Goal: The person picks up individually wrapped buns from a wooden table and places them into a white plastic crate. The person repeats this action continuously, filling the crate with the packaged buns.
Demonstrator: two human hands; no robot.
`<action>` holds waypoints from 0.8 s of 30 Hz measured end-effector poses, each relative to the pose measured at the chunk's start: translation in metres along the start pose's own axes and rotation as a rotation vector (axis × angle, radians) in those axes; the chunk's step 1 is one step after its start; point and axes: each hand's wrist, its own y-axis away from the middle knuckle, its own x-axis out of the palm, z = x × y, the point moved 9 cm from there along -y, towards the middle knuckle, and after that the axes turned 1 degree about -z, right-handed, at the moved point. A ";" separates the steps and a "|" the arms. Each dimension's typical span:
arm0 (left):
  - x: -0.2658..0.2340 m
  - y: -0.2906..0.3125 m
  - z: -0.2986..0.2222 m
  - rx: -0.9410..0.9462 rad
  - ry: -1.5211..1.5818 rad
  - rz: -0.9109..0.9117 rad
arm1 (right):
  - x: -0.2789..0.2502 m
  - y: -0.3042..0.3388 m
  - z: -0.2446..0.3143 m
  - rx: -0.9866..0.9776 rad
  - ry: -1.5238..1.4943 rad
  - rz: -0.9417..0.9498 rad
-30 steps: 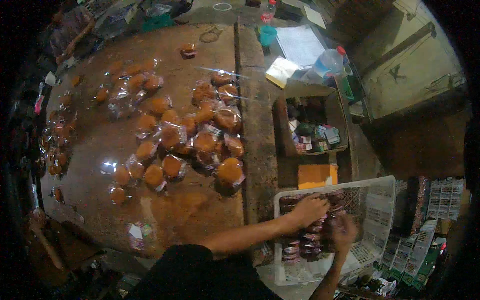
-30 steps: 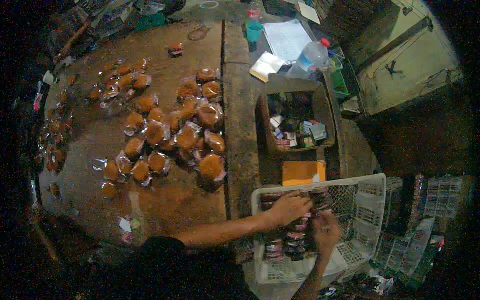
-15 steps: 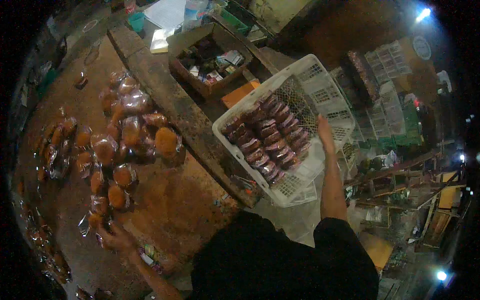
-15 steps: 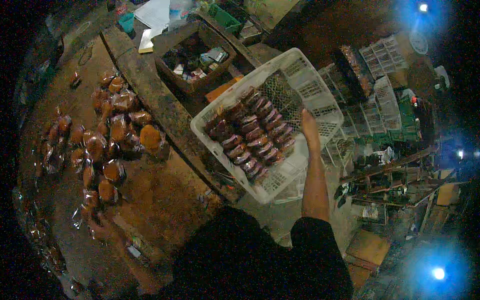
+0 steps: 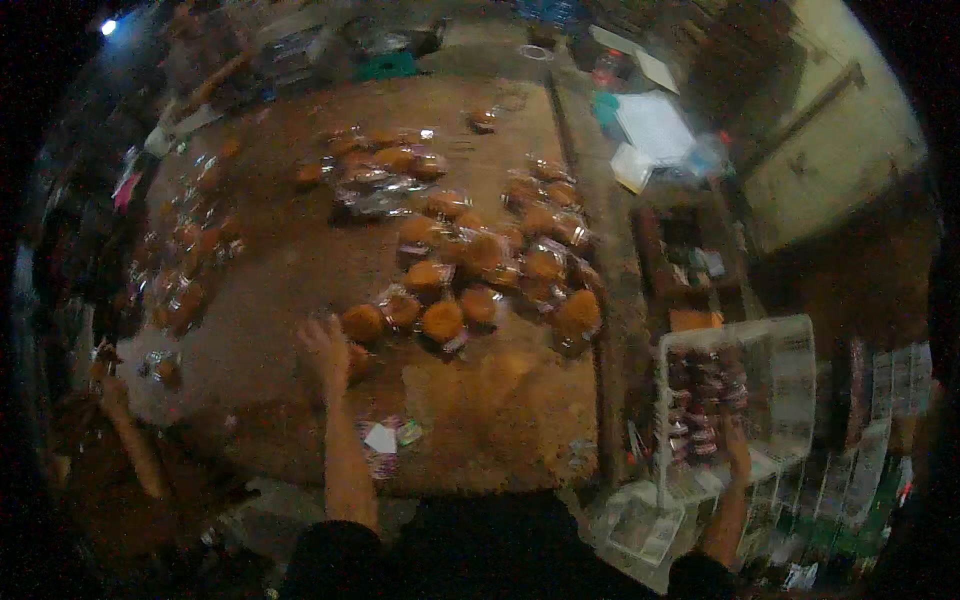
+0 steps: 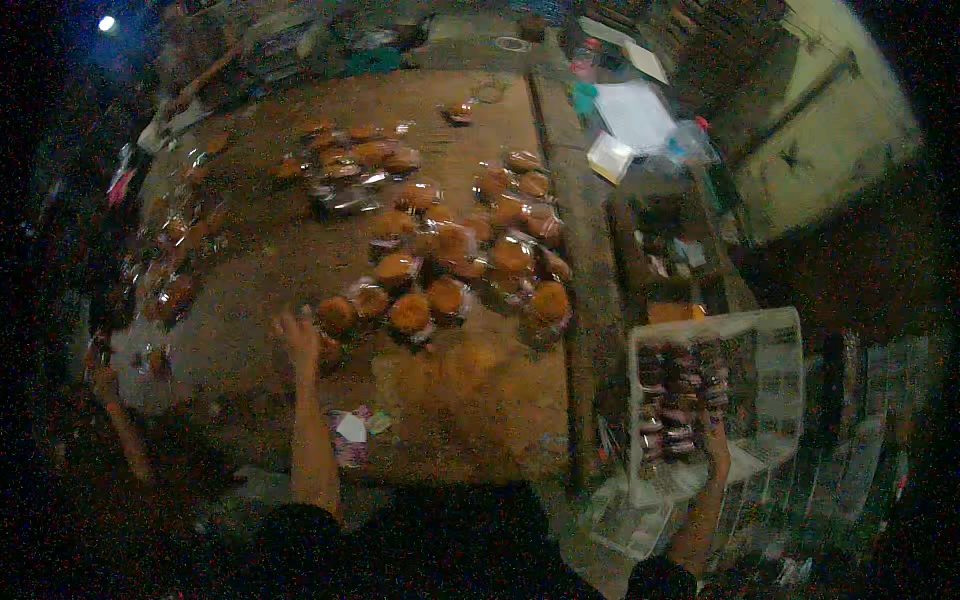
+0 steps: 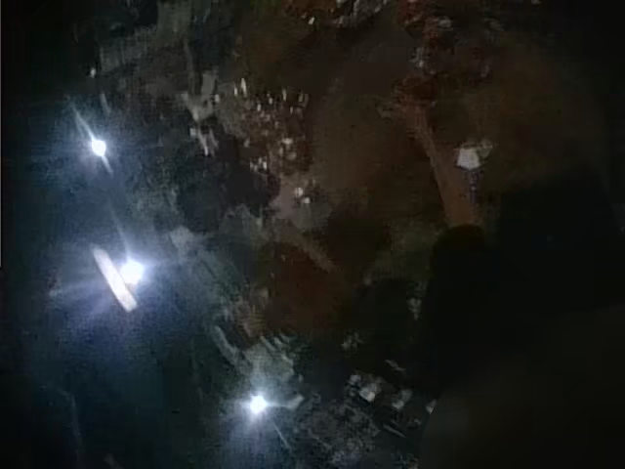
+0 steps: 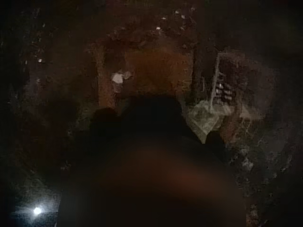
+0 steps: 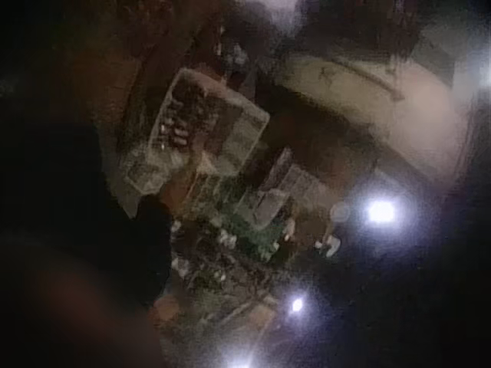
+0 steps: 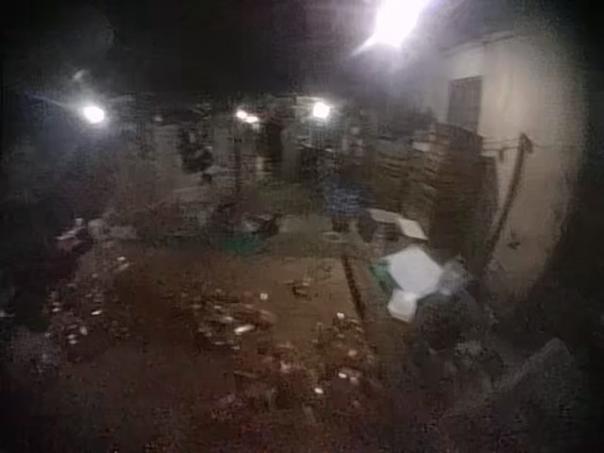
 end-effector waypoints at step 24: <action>0.010 -0.082 0.001 0.511 0.067 0.108 | 0.276 -0.211 0.814 -1.022 -0.005 0.085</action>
